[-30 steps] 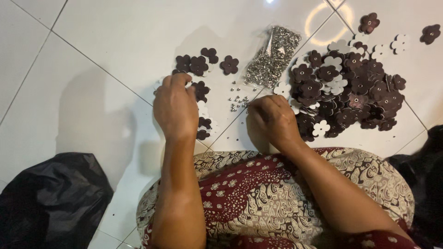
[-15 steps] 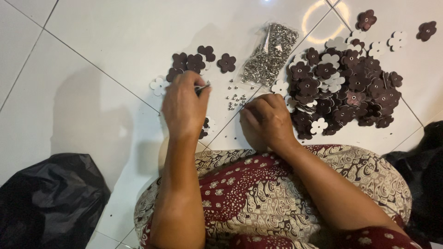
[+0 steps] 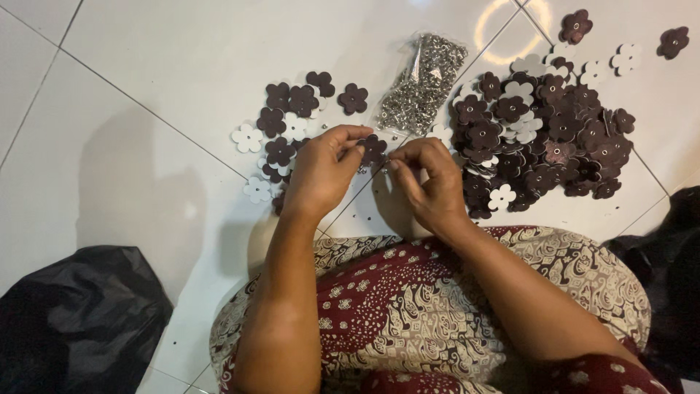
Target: The person sits on a tiled floor and assembles small flower-shaped decorative pieces by attaching metal fasteners to them. They pick up a flower piece and a fastener, press them together, and place the completed unit aside, repeating the process with multiple pieces.
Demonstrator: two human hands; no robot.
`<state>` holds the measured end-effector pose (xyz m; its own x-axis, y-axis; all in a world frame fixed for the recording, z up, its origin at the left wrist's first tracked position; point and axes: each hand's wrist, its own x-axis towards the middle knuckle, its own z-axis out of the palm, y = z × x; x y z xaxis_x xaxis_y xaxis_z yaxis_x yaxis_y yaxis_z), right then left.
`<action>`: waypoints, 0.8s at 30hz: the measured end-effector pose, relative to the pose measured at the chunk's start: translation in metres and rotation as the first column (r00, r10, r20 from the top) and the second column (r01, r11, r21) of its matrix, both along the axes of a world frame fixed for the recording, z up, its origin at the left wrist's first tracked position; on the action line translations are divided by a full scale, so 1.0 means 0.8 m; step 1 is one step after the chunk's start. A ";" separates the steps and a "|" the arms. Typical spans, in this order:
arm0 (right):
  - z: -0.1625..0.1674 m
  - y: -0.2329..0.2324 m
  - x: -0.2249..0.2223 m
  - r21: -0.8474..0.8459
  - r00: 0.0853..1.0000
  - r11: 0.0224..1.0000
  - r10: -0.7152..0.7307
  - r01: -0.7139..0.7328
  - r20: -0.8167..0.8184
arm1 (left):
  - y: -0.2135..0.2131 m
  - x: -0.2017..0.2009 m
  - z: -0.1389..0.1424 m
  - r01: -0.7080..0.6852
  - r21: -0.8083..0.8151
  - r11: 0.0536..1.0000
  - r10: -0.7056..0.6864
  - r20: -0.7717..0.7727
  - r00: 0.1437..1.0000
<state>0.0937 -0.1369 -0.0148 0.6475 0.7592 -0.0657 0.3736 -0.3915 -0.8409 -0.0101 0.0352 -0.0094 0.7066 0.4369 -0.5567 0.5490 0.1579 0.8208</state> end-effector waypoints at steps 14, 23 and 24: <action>-0.007 -0.001 -0.001 -0.001 1.000 1.000 -0.031 0.031 -0.003 | -0.005 0.006 0.018 0.044 -0.091 0.995 -0.042 0.023 0.999; -0.001 -0.001 -0.001 0.001 1.000 1.000 -0.009 0.009 0.013 | -0.006 0.007 0.019 0.084 -0.071 0.994 -0.079 0.068 0.995; 0.001 0.000 -0.001 -0.006 1.000 1.000 -0.005 0.006 0.027 | -0.006 0.006 0.018 0.088 -0.072 0.993 -0.082 0.084 0.993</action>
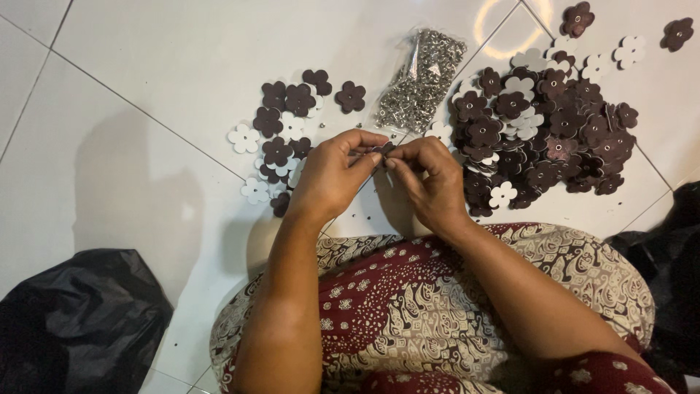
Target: The person sits on a tiled floor and assembles small flower-shaped decorative pieces by attaching metal fasteners to them. They pick up a flower piece and a fastener, press them together, and place the completed unit aside, repeating the process with multiple pieces.
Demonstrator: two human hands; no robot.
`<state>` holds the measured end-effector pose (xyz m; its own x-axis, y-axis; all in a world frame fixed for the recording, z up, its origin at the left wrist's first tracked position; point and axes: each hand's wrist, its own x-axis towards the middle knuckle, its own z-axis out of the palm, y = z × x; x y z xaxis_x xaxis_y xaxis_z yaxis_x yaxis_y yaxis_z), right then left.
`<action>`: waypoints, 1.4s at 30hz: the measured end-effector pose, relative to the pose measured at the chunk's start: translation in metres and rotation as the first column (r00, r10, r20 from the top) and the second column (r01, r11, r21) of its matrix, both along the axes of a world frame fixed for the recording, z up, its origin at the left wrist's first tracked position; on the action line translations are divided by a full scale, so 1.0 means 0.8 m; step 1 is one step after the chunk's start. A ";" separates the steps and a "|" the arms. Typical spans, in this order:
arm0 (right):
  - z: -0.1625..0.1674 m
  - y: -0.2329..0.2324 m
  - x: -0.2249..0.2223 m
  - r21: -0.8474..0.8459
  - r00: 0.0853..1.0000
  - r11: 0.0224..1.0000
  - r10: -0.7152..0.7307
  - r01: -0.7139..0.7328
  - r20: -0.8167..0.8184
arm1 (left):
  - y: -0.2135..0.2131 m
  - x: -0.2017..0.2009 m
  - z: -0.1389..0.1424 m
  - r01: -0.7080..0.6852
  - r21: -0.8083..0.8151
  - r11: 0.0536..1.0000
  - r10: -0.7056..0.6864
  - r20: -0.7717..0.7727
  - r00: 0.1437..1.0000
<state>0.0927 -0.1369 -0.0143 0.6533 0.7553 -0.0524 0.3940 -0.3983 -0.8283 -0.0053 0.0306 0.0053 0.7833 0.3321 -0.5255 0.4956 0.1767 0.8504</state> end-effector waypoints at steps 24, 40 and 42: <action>-0.016 -0.010 -0.002 0.132 0.763 0.957 -0.117 0.257 -0.635 | 0.003 0.015 0.038 0.122 0.097 0.988 -0.100 -0.207 0.973; -0.033 -0.021 -0.007 0.144 0.800 0.966 -0.090 0.215 -0.593 | -0.013 0.008 0.007 0.174 0.171 0.970 -0.153 -0.126 0.980; -0.031 -0.021 -0.005 0.159 0.792 0.961 -0.086 0.226 -0.605 | -0.014 0.009 0.003 0.179 0.191 0.965 -0.154 -0.142 0.978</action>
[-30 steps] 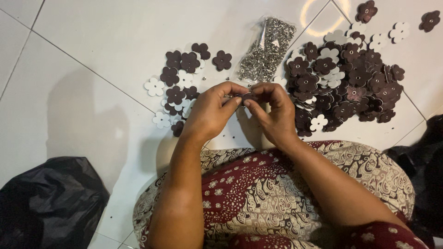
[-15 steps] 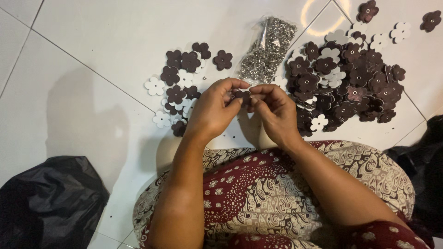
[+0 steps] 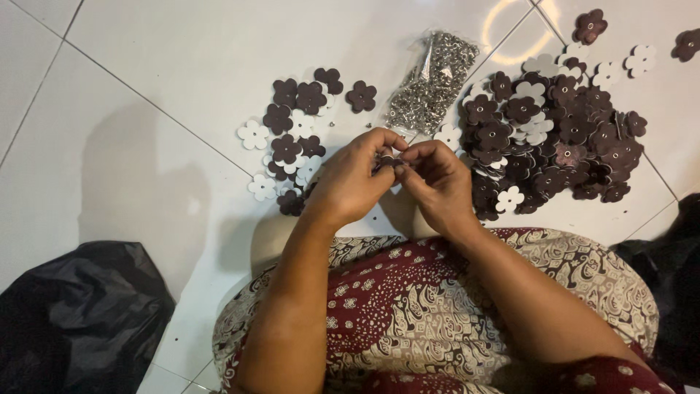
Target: The person sits on a tiled floor and assembles small flower-shaped decorative pieces by attaching metal fasteners to them. They pick up a flower piece and a fastener, press them together, and place the completed unit aside, repeating the process with multiple pieces.
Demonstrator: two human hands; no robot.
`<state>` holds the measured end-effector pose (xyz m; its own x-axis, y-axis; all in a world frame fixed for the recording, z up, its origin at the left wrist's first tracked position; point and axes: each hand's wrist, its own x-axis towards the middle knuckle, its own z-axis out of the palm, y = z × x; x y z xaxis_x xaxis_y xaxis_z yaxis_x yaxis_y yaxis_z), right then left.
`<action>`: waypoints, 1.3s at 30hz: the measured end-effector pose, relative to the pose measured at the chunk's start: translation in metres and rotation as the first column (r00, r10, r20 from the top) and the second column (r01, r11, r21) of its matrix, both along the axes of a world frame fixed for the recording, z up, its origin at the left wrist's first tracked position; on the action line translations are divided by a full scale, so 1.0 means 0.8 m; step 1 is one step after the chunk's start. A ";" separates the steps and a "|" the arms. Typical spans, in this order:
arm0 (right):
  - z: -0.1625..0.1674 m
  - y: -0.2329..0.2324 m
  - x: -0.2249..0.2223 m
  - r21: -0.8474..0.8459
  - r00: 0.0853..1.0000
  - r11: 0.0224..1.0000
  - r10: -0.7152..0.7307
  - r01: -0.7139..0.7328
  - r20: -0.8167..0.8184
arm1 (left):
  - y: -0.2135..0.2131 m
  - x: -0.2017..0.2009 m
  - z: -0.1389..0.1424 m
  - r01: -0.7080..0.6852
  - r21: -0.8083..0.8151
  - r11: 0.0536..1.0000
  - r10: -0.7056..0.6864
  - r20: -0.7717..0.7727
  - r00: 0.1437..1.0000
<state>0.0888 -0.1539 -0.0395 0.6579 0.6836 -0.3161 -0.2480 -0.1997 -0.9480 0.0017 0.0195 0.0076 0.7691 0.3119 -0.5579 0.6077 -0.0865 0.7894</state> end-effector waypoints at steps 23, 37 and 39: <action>0.026 0.004 0.043 -0.420 0.205 0.905 0.399 0.068 0.894 | 0.074 -0.058 0.008 -0.057 0.610 0.791 0.338 -0.358 0.870; 0.026 0.009 0.029 -0.429 0.291 0.903 0.413 -0.011 0.863 | 0.043 -0.020 -0.007 -0.455 -0.044 0.889 0.457 0.065 0.887; 0.027 0.011 0.029 -0.464 0.309 0.886 0.449 -0.028 0.839 | 0.033 -0.016 -0.015 -0.379 -0.052 0.924 0.381 0.069 0.922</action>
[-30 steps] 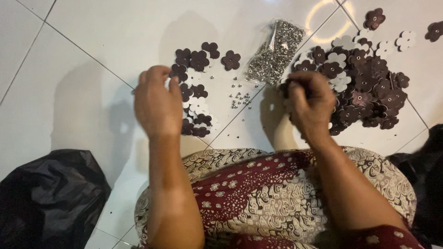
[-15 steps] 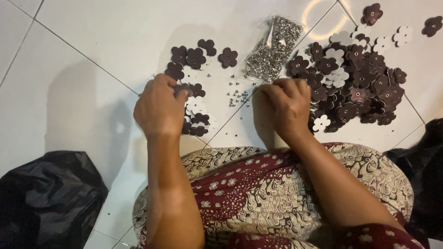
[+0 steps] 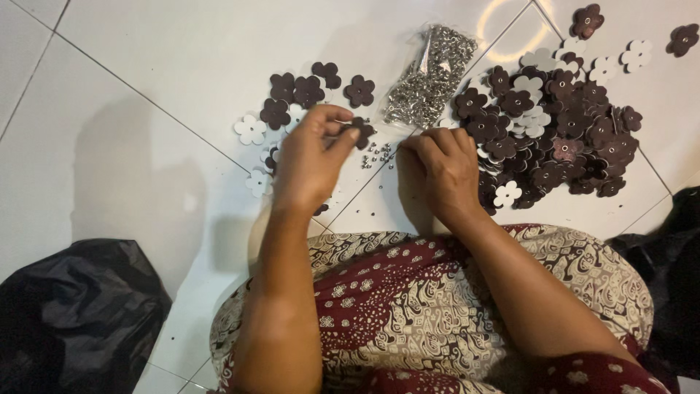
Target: The person sits on a tiled floor and assembles small flower-shaped decorative pieces by attaching metal fasteners to them. They pick up a flower piece and a fastener, press them together, and place the completed unit aside, repeating the process with multiple pieces.
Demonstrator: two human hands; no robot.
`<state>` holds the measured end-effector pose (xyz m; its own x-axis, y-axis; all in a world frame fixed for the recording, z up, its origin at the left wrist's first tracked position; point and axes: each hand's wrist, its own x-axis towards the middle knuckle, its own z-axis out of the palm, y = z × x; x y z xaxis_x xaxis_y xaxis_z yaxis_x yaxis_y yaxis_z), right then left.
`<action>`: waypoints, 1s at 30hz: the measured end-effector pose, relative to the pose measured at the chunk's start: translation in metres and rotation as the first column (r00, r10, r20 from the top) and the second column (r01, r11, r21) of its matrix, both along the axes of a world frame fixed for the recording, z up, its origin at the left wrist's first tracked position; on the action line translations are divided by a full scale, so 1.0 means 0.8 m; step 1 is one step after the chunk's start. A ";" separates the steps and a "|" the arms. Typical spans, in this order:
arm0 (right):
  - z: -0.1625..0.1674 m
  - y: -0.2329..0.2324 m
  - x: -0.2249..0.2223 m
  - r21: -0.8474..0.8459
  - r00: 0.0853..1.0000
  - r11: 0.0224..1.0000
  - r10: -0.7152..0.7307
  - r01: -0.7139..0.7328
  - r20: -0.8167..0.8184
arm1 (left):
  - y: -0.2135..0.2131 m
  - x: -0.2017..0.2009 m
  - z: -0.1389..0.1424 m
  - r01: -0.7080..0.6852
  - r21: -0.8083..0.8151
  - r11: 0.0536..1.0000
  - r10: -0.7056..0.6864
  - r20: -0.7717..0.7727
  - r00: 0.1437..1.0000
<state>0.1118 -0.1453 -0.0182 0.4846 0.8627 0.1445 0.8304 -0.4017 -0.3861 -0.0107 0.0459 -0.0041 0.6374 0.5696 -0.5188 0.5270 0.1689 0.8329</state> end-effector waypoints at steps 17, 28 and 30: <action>0.015 0.010 -0.013 0.173 0.973 0.984 0.009 0.032 -0.231 | -0.021 0.008 -0.003 0.203 -0.169 0.964 -0.188 0.103 0.977; 0.014 0.007 -0.014 0.209 0.973 0.976 -0.009 0.059 -0.232 | -0.017 0.014 0.014 0.239 -0.121 0.964 -0.245 -0.038 0.969; 0.013 0.007 -0.012 0.210 0.982 0.978 0.023 0.017 -0.186 | -0.017 0.015 0.015 0.247 -0.135 0.959 -0.257 -0.059 0.965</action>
